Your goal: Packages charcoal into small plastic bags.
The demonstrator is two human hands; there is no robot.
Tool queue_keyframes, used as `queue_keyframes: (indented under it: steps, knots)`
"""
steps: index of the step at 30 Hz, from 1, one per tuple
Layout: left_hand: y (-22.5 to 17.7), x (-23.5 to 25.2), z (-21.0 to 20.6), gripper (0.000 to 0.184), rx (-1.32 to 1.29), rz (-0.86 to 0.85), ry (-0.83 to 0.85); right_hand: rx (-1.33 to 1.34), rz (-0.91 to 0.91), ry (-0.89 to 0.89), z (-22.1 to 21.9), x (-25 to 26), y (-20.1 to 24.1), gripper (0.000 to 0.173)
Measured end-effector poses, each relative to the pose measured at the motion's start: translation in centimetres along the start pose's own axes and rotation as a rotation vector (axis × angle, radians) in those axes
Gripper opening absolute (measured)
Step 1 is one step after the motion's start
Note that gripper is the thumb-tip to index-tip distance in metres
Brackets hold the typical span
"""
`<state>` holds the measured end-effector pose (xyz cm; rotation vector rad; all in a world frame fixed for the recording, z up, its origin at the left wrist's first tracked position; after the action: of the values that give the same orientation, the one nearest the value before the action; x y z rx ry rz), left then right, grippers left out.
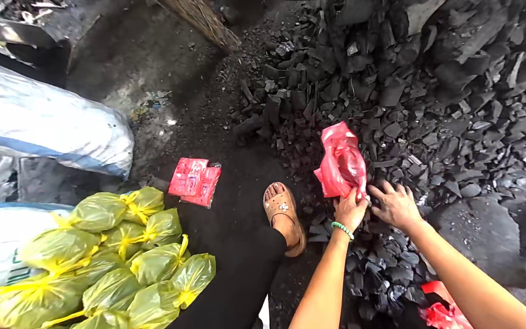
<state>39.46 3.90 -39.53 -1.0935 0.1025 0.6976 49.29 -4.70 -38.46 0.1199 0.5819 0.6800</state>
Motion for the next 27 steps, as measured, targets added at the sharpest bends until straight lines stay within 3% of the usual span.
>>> queue_keyframes:
  steps: [2, 4, 6, 8, 10, 12, 15, 19, 23, 27]
  knots:
    - [-1.7, -0.8, -0.3, 0.043, -0.122, -0.135, -0.002, 0.123, -0.018, 0.133, -0.7, -1.3, -2.2, 0.064]
    - [-1.6, -2.2, 1.3, 0.039, -0.256, -0.158, -0.175, 0.352, 0.033, 0.134, 0.9, -2.9, -3.4, 0.065]
    - [0.5, -4.2, 4.1, 0.042, -0.205, -0.062, -0.448, 0.577, 0.036, -0.088, 4.1, -3.9, -5.5, 0.059]
    - [3.9, -5.7, 5.3, 0.051, -0.031, 0.160, -0.545, 0.579, -0.121, -0.314, 5.5, -3.6, -8.9, 0.049]
    - [6.7, -5.7, 3.9, 0.061, 0.005, 0.330, -0.441, 0.406, -0.343, -0.299, 3.4, -2.2, -10.7, 0.061]
    - [7.3, -4.8, 1.8, 0.065, -0.058, 0.385, -0.335, 0.301, -0.438, -0.191, 0.0, -1.6, -9.5, 0.078]
    - [5.5, -3.0, -0.8, 0.069, -0.139, 0.384, -0.264, 0.358, -0.510, -0.125, -2.3, -2.2, -7.1, 0.067]
    - [3.9, -2.8, -1.8, 0.067, -0.213, 0.324, -0.256, 0.538, -0.491, -0.040, -3.2, -2.7, -6.5, 0.066]
    - [1.0, -3.5, -1.8, 0.057, -0.173, 0.202, -0.236, 0.788, -0.445, -0.083, -2.9, -3.3, -5.9, 0.067]
    - [-1.5, -3.6, -2.6, 0.060, -0.208, 0.144, -0.210, 1.176, -0.345, -0.096, -2.6, -4.1, -5.9, 0.062]
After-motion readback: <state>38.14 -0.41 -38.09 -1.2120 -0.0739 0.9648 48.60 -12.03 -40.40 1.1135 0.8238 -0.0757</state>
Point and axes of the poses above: each hand's wrist, its own x-axis towards the middle knuckle, its own z-axis out of the back of the hand, y = z × x, the point moved 10 cm from there along x, towards the middle knuckle, and after that the axes turned 12 degrees about -z, right-handed, at the moved point
